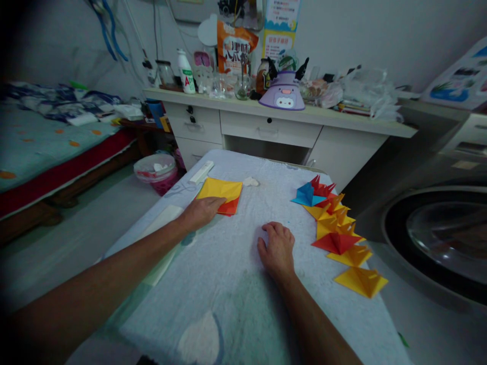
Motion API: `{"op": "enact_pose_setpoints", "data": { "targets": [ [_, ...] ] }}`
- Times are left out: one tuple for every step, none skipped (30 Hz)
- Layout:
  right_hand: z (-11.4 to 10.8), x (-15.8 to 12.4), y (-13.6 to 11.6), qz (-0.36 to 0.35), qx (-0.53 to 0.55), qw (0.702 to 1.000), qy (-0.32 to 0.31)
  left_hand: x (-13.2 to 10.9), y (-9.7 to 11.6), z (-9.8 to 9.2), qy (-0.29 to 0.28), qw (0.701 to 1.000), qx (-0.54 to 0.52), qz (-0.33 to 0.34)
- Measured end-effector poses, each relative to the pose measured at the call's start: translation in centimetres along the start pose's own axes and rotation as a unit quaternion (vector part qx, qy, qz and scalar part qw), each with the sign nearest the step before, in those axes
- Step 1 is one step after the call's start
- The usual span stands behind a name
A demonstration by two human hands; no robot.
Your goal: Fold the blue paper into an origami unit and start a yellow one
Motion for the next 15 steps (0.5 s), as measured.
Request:
{"op": "enact_pose_setpoints", "data": {
  "targets": [
    [0.0,0.0,0.0,-0.002,0.0,1.0,0.002,-0.1,0.0,0.0,0.001,1.0,0.01,-0.005],
    [0.0,0.0,0.0,-0.003,-0.001,1.0,0.003,-0.2,0.0,0.0,0.003,1.0,0.022,-0.011],
    [0.0,0.0,0.0,-0.003,-0.001,1.0,0.004,-0.2,-0.1,-0.1,0.005,0.999,0.033,-0.017],
    [0.0,0.0,0.0,-0.003,-0.001,1.0,0.004,-0.1,-0.1,-0.2,0.008,0.999,0.042,-0.024],
    [0.0,0.0,0.0,-0.003,-0.001,1.0,0.002,-0.1,-0.1,-0.4,0.012,0.998,0.05,-0.03],
    [0.0,0.0,0.0,-0.002,0.0,1.0,0.0,0.0,-0.1,-0.6,0.017,0.998,0.058,-0.036],
    [0.0,0.0,0.0,-0.002,0.001,1.0,-0.002,0.1,-0.1,-0.9,0.024,0.997,0.064,-0.041],
    [0.0,0.0,0.0,-0.001,0.002,1.0,-0.003,0.2,0.0,-1.3,0.033,0.996,0.069,-0.042],
    [0.0,0.0,-0.1,-0.001,0.002,1.0,-0.003,0.4,0.2,-1.7,0.042,0.996,0.073,-0.04],
    [-0.1,0.0,-0.1,0.0,0.002,1.0,-0.003,0.5,0.6,-2.2,0.052,0.995,0.075,-0.035],
    [-0.1,0.0,-0.1,0.001,0.003,1.0,-0.003,0.6,1.0,-2.7,0.062,0.995,0.076,-0.027],
    [-0.1,0.0,-0.1,0.001,0.004,1.0,-0.003,0.7,1.5,-3.3,0.073,0.994,0.075,-0.017],
    [-0.1,0.0,-0.1,0.002,0.005,1.0,-0.004,0.8,2.1,-4.0,0.084,0.994,0.075,-0.007],
    [-0.1,0.0,0.0,0.003,0.009,1.0,-0.006,0.8,2.9,-4.8,0.1,0.992,0.074,0.006],
    [0.0,0.1,0.1,0.006,0.016,1.0,-0.007,0.7,3.8,-5.7,0.135,0.988,0.065,0.026]
  ]
}}
Point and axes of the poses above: each hand's wrist, its own x-axis towards the middle knuckle, its own z-axis out of the palm, y = z × x, the point moved 7 cm from there along x, towards the middle knuckle, and after that the axes turned 14 degrees about z, right-handed, at the moved point
